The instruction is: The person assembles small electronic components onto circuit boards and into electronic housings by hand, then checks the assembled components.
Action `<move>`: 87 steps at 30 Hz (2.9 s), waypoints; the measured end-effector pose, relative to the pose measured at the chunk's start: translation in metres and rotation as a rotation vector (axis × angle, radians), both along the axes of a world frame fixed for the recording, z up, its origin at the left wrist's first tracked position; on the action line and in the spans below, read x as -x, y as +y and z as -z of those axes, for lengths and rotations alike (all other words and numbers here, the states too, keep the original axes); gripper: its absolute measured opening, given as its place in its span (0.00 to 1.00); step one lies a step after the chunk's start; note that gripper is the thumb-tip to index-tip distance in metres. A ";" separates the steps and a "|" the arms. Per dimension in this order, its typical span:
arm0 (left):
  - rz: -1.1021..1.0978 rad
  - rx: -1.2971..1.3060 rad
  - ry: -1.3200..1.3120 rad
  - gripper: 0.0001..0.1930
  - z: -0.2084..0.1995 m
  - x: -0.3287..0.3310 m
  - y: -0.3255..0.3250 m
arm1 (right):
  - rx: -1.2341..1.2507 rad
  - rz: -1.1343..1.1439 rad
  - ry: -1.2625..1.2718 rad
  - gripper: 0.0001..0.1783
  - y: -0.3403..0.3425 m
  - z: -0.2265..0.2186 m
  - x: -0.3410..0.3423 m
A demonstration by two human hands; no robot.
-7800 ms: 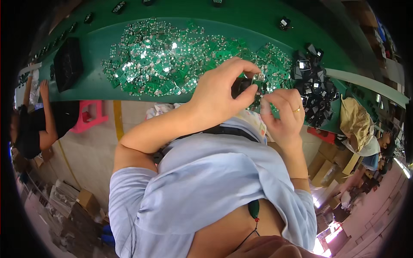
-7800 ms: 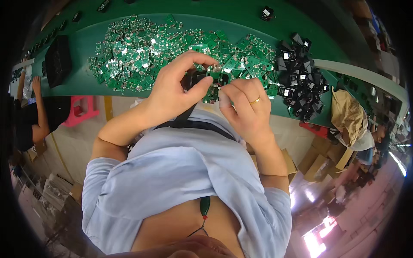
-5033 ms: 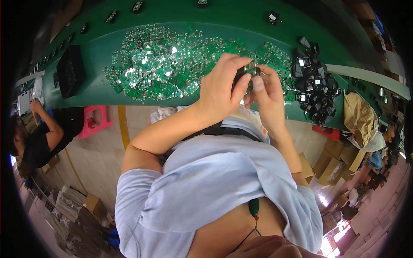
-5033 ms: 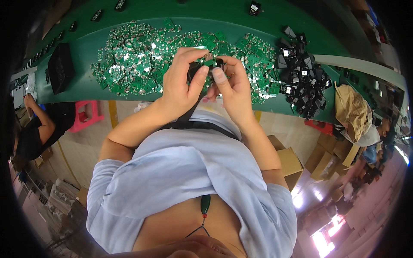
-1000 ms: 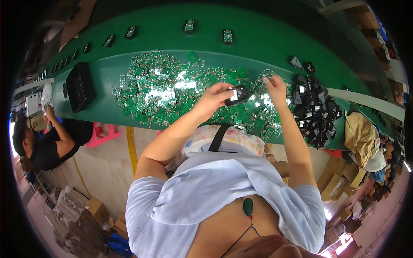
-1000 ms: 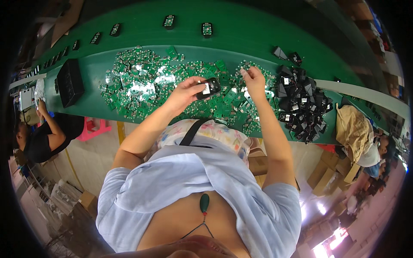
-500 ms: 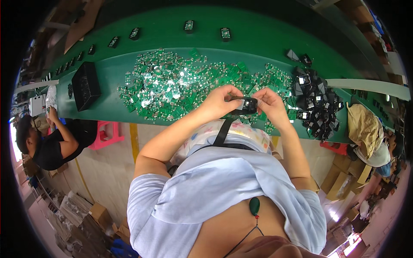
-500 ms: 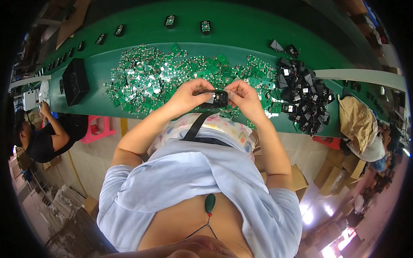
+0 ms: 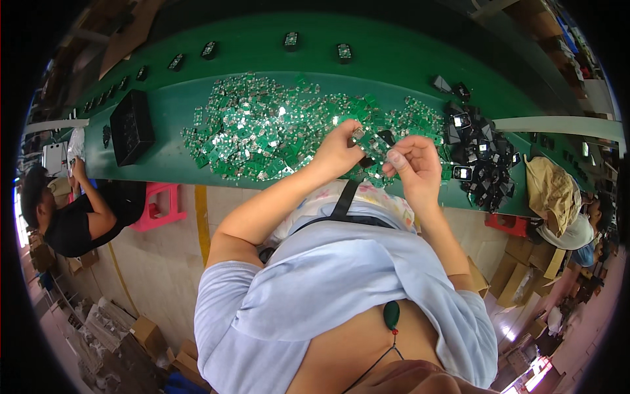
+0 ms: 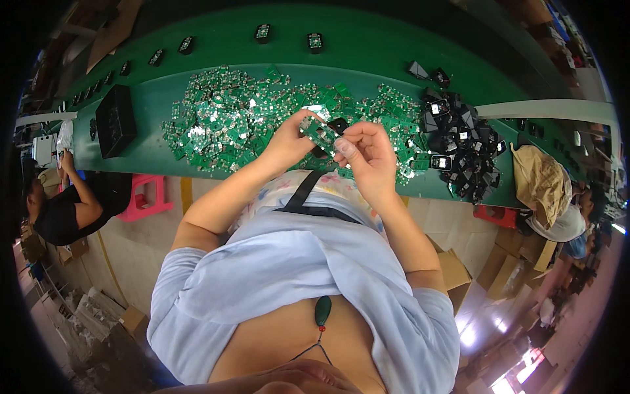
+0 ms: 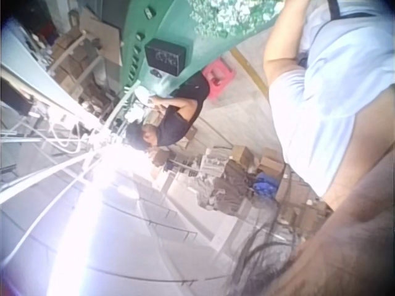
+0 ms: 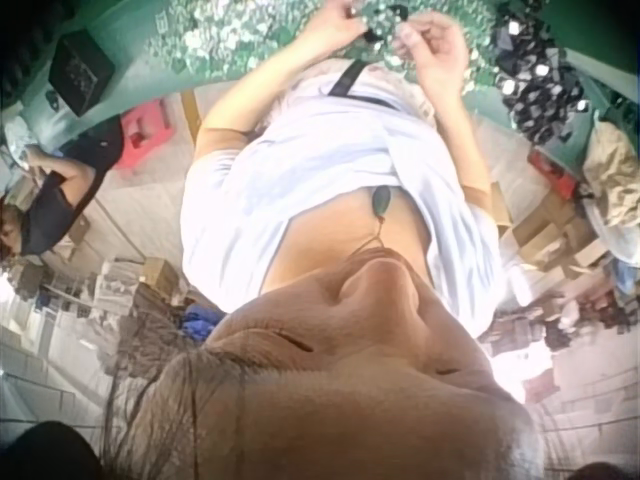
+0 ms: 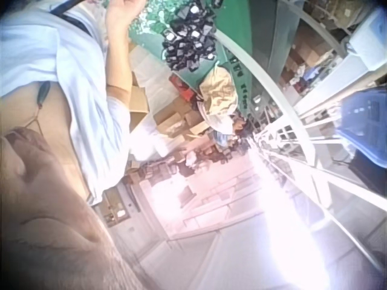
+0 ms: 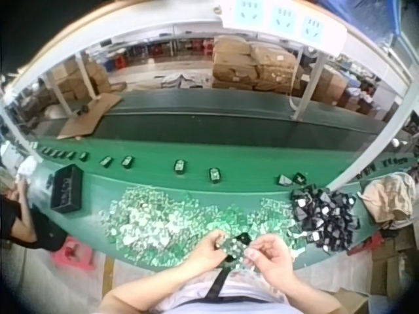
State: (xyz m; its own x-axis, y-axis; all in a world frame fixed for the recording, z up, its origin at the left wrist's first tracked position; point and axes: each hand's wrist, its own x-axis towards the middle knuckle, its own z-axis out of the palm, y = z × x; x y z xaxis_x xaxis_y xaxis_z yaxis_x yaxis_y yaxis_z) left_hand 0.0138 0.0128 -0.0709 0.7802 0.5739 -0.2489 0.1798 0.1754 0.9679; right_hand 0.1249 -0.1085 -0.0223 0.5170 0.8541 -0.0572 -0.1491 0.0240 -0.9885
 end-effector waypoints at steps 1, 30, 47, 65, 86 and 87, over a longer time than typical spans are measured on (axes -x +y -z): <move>-0.029 0.044 -0.039 0.11 0.002 0.000 -0.002 | -0.002 0.016 0.009 0.11 0.001 0.001 0.001; 0.031 -0.128 0.020 0.12 -0.015 0.008 -0.023 | 0.091 0.102 -0.662 0.11 -0.003 0.011 0.007; -0.106 -0.603 -0.235 0.07 -0.041 0.010 -0.019 | -0.004 -0.076 -1.281 0.05 -0.001 -0.021 -0.009; -0.059 -0.253 -0.197 0.09 -0.045 0.013 -0.013 | -0.168 -0.002 -1.184 0.12 -0.002 -0.014 -0.011; -0.228 -0.602 -0.201 0.12 -0.061 0.011 -0.016 | -0.133 -0.105 -1.341 0.13 0.004 -0.021 -0.006; -0.228 -0.602 -0.202 0.12 -0.060 0.011 -0.016 | -0.135 -0.112 -1.354 0.14 0.003 -0.022 -0.006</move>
State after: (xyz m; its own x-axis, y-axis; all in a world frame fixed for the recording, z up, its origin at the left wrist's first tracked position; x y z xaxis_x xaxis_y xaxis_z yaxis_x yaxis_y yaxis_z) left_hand 0.0030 -0.0032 -0.0105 0.6208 0.7227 0.3039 0.0076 -0.3932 0.9194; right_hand 0.1311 -0.1051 0.0002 0.0293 0.8533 0.5206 0.9180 0.1832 -0.3519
